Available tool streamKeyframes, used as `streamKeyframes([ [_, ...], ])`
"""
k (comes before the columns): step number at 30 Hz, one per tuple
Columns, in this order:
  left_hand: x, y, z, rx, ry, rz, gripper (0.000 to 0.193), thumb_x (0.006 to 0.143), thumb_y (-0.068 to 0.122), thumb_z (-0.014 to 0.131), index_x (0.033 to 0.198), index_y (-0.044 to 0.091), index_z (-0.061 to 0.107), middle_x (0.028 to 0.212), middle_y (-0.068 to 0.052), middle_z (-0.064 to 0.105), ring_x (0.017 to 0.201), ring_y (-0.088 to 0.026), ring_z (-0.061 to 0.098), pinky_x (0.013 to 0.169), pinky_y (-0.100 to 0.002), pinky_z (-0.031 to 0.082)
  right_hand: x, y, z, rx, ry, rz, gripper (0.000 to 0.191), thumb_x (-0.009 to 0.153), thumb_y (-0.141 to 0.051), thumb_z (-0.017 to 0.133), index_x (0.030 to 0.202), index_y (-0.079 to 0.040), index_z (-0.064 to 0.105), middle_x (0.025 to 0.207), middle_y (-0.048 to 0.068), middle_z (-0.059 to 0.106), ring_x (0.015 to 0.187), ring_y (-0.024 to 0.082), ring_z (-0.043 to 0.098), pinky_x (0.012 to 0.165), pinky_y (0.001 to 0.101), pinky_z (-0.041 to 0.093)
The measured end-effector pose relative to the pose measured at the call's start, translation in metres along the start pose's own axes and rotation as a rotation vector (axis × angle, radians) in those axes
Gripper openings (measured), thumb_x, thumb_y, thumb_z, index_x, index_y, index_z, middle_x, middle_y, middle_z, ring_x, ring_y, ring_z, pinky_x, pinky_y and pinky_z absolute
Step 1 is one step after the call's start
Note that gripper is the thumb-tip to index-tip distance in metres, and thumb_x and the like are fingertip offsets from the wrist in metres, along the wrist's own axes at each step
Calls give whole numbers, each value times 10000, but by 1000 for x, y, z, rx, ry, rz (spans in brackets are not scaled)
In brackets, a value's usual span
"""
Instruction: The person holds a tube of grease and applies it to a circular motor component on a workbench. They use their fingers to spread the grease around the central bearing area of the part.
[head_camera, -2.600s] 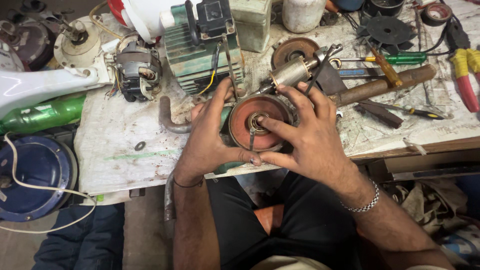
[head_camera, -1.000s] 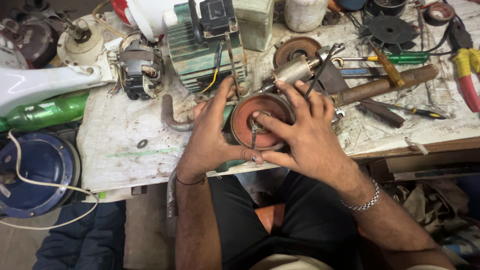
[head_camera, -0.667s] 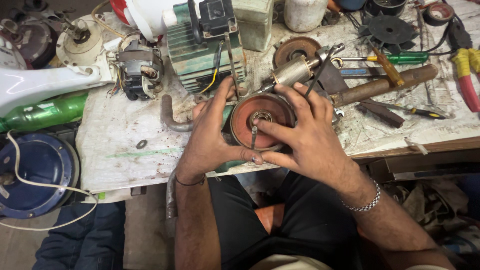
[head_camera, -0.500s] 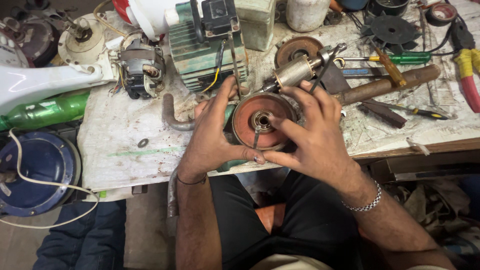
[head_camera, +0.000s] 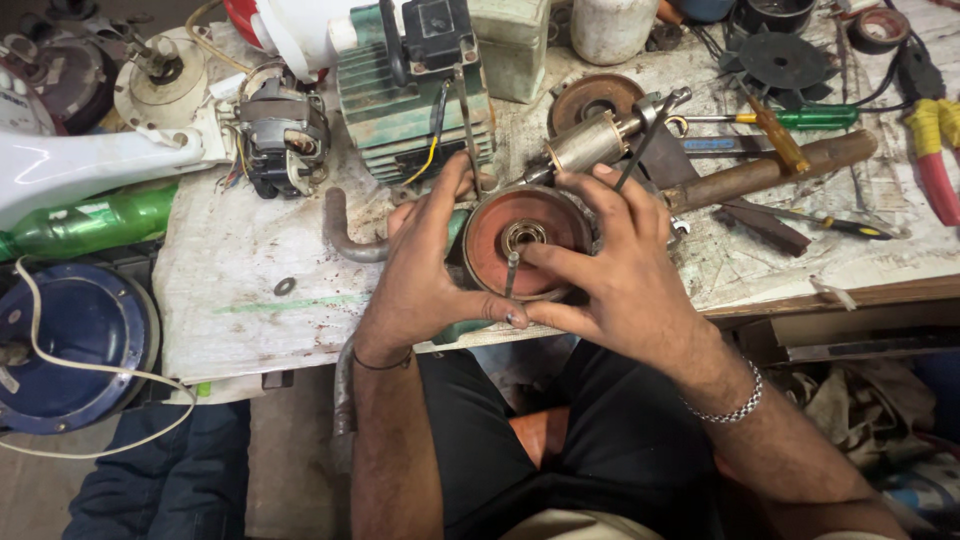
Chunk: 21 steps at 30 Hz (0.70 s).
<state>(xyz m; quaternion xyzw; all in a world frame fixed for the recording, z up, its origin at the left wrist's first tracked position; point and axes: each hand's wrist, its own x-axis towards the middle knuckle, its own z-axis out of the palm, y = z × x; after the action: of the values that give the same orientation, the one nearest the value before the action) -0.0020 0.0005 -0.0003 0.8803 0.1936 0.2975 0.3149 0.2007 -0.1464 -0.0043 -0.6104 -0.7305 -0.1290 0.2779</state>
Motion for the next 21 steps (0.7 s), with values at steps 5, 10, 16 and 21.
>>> streamKeyframes([
  [5, 3, -2, 3, 17, 2, -4, 1549, 431, 762, 869, 1623, -47, 297, 1515, -244, 562, 1492, -350, 491, 1222, -485, 256, 0, 0, 1, -48, -6, 38, 662, 726, -687, 833, 1137, -173, 758, 1505, 188, 403, 1442, 430, 270, 1161, 659, 258],
  [10, 1, -1, 3, -6, 0, -9, 1543, 445, 774, 848, 1630, -43, 291, 1524, -218, 586, 1504, -340, 502, 1235, -497, 248, 0, 1, 4, -9, -16, -2, 626, 758, -680, 793, 1173, -212, 765, 1520, 208, 411, 1442, 444, 266, 1171, 655, 261],
  [16, 2, 1, 0, 14, -6, -6, 1537, 451, 757, 875, 1625, -45, 291, 1520, -228, 579, 1497, -343, 505, 1225, -480, 266, 0, 2, 3, -50, 19, 24, 654, 740, -681, 827, 1124, -158, 742, 1504, 197, 423, 1440, 432, 288, 1176, 644, 263],
  [21, 2, 1, -1, 11, -12, -11, 1532, 460, 752, 880, 1627, -44, 291, 1523, -235, 565, 1493, -347, 500, 1221, -469, 266, 0, 1, 1, 3, -3, -10, 620, 712, -628, 827, 1192, -238, 780, 1520, 196, 437, 1430, 443, 294, 1168, 626, 273],
])
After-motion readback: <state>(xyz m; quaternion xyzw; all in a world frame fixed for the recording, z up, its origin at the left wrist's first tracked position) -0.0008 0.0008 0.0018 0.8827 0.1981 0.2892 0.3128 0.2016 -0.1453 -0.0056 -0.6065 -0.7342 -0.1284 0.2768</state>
